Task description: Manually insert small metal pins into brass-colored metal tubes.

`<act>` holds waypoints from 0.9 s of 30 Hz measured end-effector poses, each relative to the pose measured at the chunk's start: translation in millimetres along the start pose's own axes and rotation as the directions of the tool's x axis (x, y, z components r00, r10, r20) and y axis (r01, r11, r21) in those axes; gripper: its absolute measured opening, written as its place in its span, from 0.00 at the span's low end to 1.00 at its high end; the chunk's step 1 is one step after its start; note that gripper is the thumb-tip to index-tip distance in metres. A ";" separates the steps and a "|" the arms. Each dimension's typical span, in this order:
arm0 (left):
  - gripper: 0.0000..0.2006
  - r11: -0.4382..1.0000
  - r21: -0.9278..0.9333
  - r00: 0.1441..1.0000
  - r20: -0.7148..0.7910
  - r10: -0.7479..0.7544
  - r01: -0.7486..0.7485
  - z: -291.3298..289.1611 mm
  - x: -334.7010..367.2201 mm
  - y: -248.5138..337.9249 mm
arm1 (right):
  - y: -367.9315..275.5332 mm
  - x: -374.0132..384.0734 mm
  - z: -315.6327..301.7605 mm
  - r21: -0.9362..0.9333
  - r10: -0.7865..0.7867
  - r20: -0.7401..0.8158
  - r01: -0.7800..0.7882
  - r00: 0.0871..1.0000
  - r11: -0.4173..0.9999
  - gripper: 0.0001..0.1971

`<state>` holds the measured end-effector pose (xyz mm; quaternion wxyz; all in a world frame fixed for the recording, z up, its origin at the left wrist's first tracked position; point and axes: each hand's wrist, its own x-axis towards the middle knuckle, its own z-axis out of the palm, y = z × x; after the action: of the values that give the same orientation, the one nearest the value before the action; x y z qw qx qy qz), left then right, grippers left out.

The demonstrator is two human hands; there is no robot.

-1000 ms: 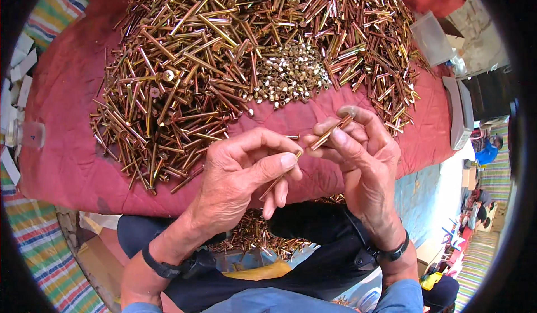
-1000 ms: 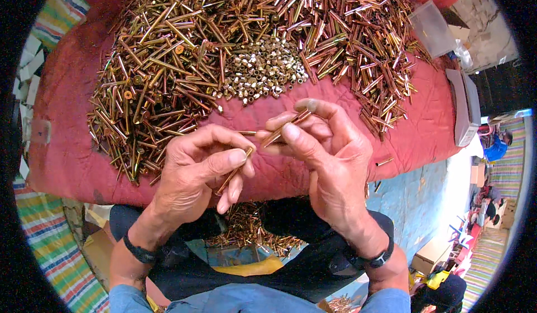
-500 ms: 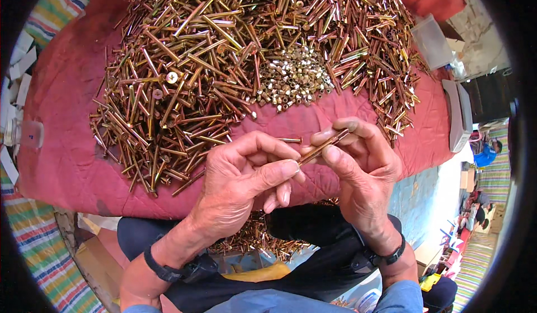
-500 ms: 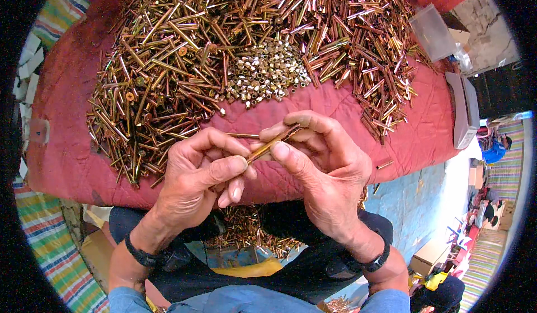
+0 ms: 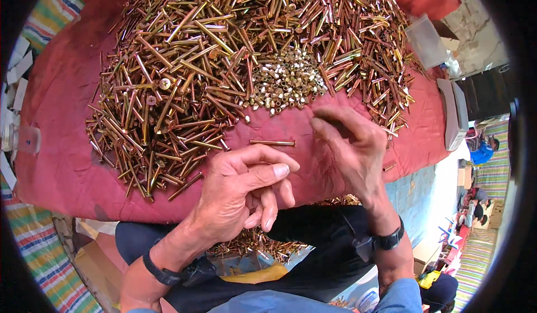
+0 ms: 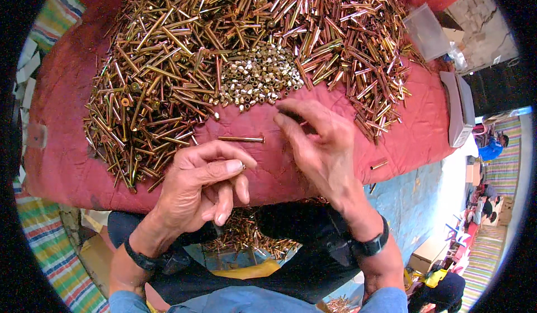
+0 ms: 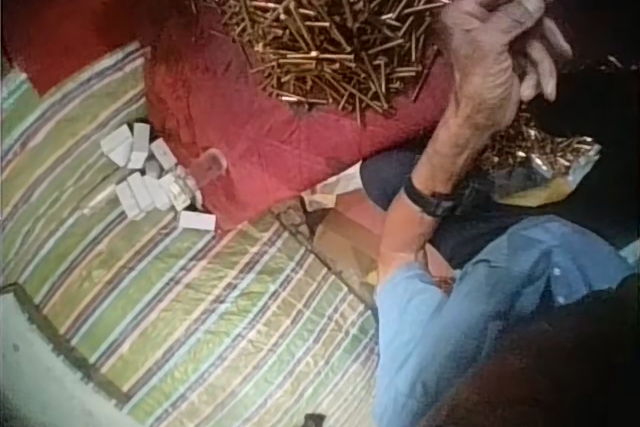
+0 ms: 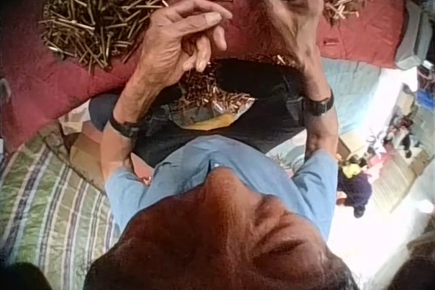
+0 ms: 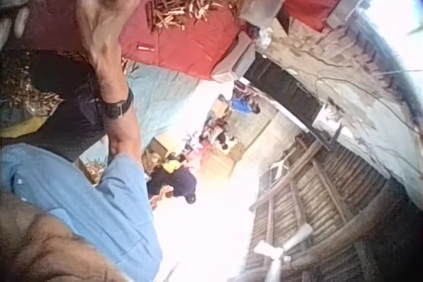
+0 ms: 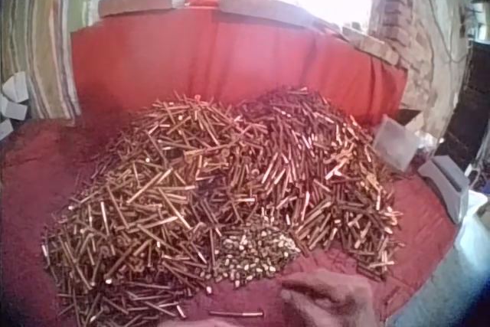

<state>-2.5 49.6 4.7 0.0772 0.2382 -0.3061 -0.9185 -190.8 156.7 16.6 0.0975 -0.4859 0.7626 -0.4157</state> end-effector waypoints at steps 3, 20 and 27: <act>0.06 0.999 -0.038 1.000 -0.009 -0.003 0.003 -3.1 -2.0 -0.6 | 16.9 11.3 16.7 -0.031 -0.019 0.038 0.020 0.999 0.999 0.12; 0.05 0.998 0.045 0.985 -0.160 0.061 -0.054 -14.2 -7.0 9.4 | 16.7 23.6 20.3 -0.500 -0.325 0.316 0.447 0.891 0.742 0.08; 0.05 0.997 0.060 0.987 -0.150 0.061 -0.052 -9.1 -6.6 8.1 | 18.8 16.2 14.9 -0.418 -0.358 0.388 0.509 0.849 0.753 0.11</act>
<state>7.7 40.2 5.8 0.1197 0.3009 -0.3314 -0.8862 -203.3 138.7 -2.4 -0.0252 -0.7133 0.6867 -0.1379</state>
